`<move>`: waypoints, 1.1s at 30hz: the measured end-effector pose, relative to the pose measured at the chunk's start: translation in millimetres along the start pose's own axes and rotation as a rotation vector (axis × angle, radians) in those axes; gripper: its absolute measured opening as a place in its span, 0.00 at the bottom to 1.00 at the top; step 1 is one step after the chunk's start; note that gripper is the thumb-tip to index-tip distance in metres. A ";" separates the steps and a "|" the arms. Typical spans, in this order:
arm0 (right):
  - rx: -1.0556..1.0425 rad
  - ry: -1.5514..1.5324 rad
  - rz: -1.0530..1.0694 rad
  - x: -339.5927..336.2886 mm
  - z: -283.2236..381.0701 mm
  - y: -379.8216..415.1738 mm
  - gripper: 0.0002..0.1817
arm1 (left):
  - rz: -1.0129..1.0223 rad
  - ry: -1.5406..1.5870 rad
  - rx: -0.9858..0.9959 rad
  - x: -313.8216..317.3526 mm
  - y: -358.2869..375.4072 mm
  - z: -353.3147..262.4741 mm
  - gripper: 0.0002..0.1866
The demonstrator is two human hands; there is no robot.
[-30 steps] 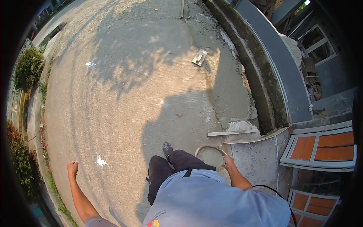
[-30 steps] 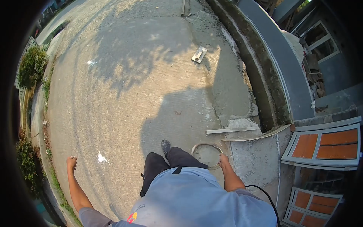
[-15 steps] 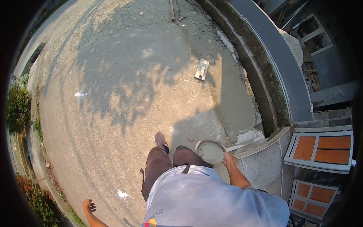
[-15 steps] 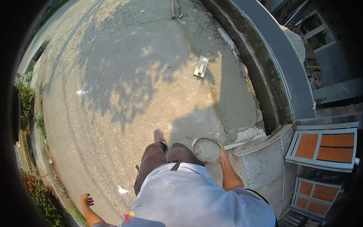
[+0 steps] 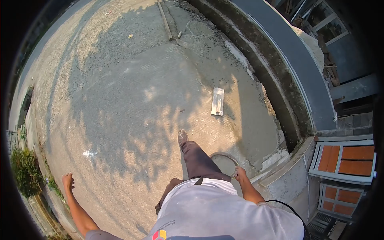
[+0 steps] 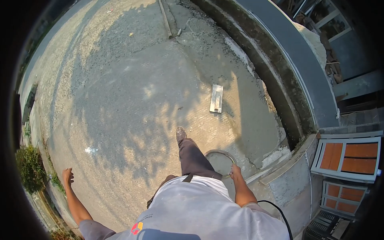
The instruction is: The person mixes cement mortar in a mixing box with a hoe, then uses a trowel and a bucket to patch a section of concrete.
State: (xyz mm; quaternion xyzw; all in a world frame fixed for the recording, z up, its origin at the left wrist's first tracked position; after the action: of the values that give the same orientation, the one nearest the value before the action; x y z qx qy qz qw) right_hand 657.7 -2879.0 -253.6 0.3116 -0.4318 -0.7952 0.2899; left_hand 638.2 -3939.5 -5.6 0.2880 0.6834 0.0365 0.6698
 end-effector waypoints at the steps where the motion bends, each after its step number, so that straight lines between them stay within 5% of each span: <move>1: -0.006 -0.005 -0.014 26.8 21.0 0.2 0.07 | 0.046 -0.007 -0.010 2.7 -3.3 -33.7 0.14; 9: -0.054 -0.125 -0.076 191.5 144.5 8.7 0.09 | 0.225 -0.016 -0.056 -17.3 -115.2 -234.8 0.18; 19: -0.089 -0.079 -0.180 425.5 312.8 13.9 0.08 | 0.244 0.038 -0.252 -66.7 -311.2 -380.2 0.15; 23: -0.072 -0.081 -0.101 506.1 383.3 21.9 0.08 | 0.198 0.020 -0.058 -90.7 -406.8 -510.7 0.14; 29: -0.048 -0.041 -0.120 654.7 476.0 23.5 0.07 | -0.007 -0.104 0.481 -125.9 -508.6 -797.0 0.16; 33: -0.044 -0.028 -0.070 767.5 532.9 7.1 0.07 | 0.013 -0.185 0.535 -146.6 -577.0 -911.7 0.17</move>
State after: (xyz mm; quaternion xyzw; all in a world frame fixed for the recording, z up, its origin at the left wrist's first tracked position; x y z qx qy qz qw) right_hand -227.9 -3173.0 -204.9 0.3086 -0.4070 -0.8186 0.2626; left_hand -423.9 -4177.8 -34.6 0.4610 0.6029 -0.1676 0.6293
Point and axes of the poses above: each hand's wrist, its own y-axis away from the middle knuckle, its own x-axis out of the palm, z = x × y, the point moved 3 cm from there along -y, towards the middle knuckle, and after that the axes turned 8 degrees about -y, right-handed, at the moved point
